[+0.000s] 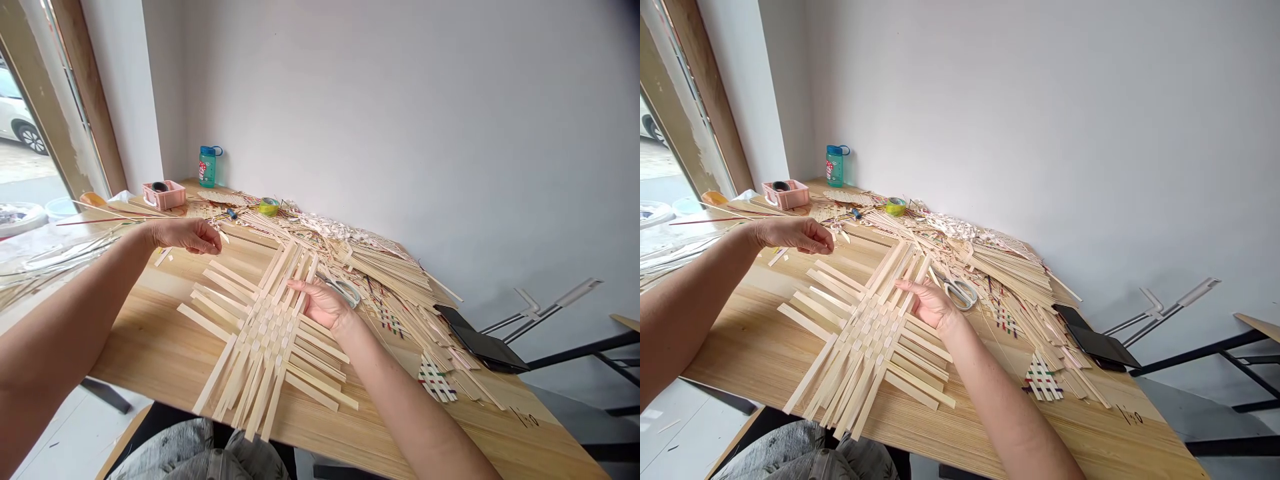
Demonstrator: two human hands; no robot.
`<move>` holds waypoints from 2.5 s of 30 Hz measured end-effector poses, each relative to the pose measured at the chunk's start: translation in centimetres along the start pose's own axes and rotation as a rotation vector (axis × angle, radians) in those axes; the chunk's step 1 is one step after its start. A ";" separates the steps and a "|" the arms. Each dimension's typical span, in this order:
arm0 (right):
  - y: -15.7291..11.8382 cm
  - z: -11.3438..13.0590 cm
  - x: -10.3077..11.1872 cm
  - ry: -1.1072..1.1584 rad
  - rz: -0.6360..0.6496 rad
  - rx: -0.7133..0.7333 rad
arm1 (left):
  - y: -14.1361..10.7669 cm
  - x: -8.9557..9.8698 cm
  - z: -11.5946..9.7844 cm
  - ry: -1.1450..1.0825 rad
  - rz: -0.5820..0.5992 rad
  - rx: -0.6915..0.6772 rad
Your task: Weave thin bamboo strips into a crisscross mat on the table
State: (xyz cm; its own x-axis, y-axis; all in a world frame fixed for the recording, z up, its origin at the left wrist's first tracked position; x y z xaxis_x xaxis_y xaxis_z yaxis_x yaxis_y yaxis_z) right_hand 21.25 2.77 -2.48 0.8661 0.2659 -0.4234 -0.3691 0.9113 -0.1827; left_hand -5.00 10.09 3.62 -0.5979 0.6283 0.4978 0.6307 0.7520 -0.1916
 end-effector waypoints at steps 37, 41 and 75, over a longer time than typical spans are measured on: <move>-0.6 0.4 -1.7 0.005 0.071 0.039 | 1.0 -6.3 -2.8 -0.143 0.280 -0.143; -0.7 -0.2 -2.4 -0.035 0.096 0.023 | 0.8 -8.2 -4.7 -0.141 0.322 -0.199; 0.2 -0.9 -1.1 0.039 0.073 -0.041 | 2.8 -7.1 -2.7 -0.470 0.155 -0.211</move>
State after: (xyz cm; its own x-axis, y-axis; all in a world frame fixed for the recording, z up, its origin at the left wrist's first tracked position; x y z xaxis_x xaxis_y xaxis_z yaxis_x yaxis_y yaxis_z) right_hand 19.93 2.36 -2.89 0.8229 0.3177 -0.4710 -0.4446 0.8763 -0.1858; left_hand 2.35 7.21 1.81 -0.6163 0.7867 0.0355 0.7860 0.6173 -0.0341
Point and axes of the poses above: each hand's wrist, its own y-axis towards the middle knuckle, its own x-axis out of the back of the hand, z = x × y, the point moved 7 cm from there along y, towards the middle knuckle, and after that the axes turned 1 degree about x, right-handed, at the moved point
